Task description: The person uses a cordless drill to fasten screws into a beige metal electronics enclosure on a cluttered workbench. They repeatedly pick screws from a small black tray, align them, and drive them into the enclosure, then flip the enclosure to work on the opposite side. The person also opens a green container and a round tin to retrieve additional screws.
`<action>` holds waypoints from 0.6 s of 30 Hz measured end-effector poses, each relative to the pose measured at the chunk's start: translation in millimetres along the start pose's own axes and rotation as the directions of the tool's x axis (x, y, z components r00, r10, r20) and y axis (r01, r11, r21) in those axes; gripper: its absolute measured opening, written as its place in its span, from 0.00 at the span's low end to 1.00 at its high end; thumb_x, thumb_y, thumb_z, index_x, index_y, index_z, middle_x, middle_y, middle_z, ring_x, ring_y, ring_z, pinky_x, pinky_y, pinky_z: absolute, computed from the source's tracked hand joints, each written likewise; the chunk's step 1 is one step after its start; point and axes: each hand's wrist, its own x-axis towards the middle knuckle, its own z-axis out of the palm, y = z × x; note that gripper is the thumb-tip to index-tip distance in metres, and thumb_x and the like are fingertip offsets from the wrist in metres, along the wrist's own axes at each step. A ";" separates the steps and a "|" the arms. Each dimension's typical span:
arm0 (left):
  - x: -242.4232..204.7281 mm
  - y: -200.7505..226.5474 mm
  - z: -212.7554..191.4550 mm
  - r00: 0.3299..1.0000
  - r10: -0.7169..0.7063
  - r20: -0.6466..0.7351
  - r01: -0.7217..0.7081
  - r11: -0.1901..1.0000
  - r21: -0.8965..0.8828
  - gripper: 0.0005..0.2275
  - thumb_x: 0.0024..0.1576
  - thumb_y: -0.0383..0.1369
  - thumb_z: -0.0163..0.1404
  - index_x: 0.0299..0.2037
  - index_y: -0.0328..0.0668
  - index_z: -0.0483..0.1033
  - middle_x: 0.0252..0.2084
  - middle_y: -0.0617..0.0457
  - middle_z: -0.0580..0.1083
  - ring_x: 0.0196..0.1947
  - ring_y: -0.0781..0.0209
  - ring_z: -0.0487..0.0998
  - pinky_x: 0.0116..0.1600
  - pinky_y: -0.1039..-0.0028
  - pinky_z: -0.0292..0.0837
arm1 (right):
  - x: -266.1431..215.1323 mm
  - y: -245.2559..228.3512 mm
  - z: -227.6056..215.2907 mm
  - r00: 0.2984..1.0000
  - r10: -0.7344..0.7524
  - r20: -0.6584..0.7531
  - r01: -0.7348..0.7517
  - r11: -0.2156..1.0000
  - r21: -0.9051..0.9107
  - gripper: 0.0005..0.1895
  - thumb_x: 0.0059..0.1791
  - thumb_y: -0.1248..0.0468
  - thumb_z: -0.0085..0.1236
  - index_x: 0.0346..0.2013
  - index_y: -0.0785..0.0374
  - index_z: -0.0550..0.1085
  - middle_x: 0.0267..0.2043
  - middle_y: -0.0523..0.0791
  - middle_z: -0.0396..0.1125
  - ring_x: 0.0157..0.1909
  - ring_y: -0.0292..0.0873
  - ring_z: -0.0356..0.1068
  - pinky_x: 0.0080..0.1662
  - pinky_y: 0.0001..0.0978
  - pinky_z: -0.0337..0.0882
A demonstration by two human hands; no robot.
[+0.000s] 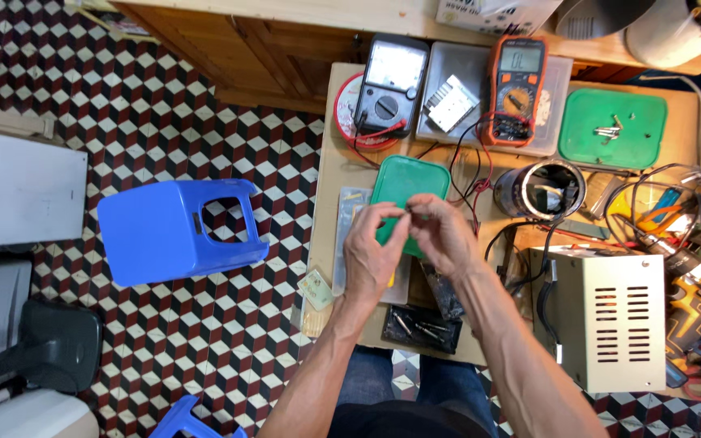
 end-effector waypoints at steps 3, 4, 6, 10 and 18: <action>4.2 15.1 0.1 0.993 0.100 0.065 -0.105 0.992 0.077 0.08 0.57 0.29 0.58 0.43 0.38 0.76 0.49 0.44 0.77 0.50 0.47 0.78 0.54 0.62 0.74 | -1.7 6.5 3.6 0.999 -0.018 0.034 0.010 0.974 0.225 0.05 0.48 0.73 0.52 0.38 0.70 0.73 0.40 0.47 0.70 0.46 0.43 0.70 0.55 0.34 0.72; 5.8 15.7 0.9 0.987 0.149 0.064 -0.155 0.982 0.111 0.09 0.56 0.29 0.57 0.44 0.38 0.77 0.50 0.42 0.76 0.51 0.45 0.77 0.55 0.62 0.74 | 0.7 8.4 5.8 1.000 -0.017 0.027 0.009 0.962 0.272 0.06 0.48 0.72 0.51 0.38 0.70 0.73 0.40 0.47 0.70 0.46 0.43 0.69 0.54 0.34 0.71; 8.4 10.6 1.9 0.968 0.242 0.065 -0.250 0.951 0.185 0.12 0.54 0.30 0.57 0.46 0.37 0.77 0.54 0.38 0.75 0.53 0.41 0.76 0.55 0.61 0.73 | 6.0 10.3 9.2 0.996 0.035 -0.077 -0.012 0.960 0.279 0.07 0.48 0.68 0.49 0.36 0.70 0.73 0.39 0.48 0.70 0.44 0.45 0.70 0.52 0.35 0.71; 24.6 -11.7 6.2 0.993 0.104 0.063 -0.112 0.986 0.125 0.08 0.63 0.31 0.55 0.49 0.40 0.78 0.56 0.44 0.76 0.57 0.45 0.77 0.61 0.61 0.74 | 9.7 9.7 12.0 0.989 -0.004 -0.151 0.058 0.933 0.354 0.06 0.49 0.69 0.49 0.38 0.68 0.73 0.39 0.47 0.69 0.40 0.43 0.68 0.46 0.33 0.70; 177.8 -75.7 74.7 0.974 -0.212 0.079 0.120 0.780 0.614 0.53 0.40 0.48 0.70 0.72 0.41 0.45 0.70 0.28 0.54 0.69 0.29 0.56 0.68 0.45 0.52 | -12.5 4.4 -12.0 0.974 0.058 -0.221 -0.031 0.992 0.122 0.07 0.51 0.67 0.49 0.39 0.68 0.72 0.36 0.47 0.68 0.37 0.42 0.66 0.40 0.32 0.68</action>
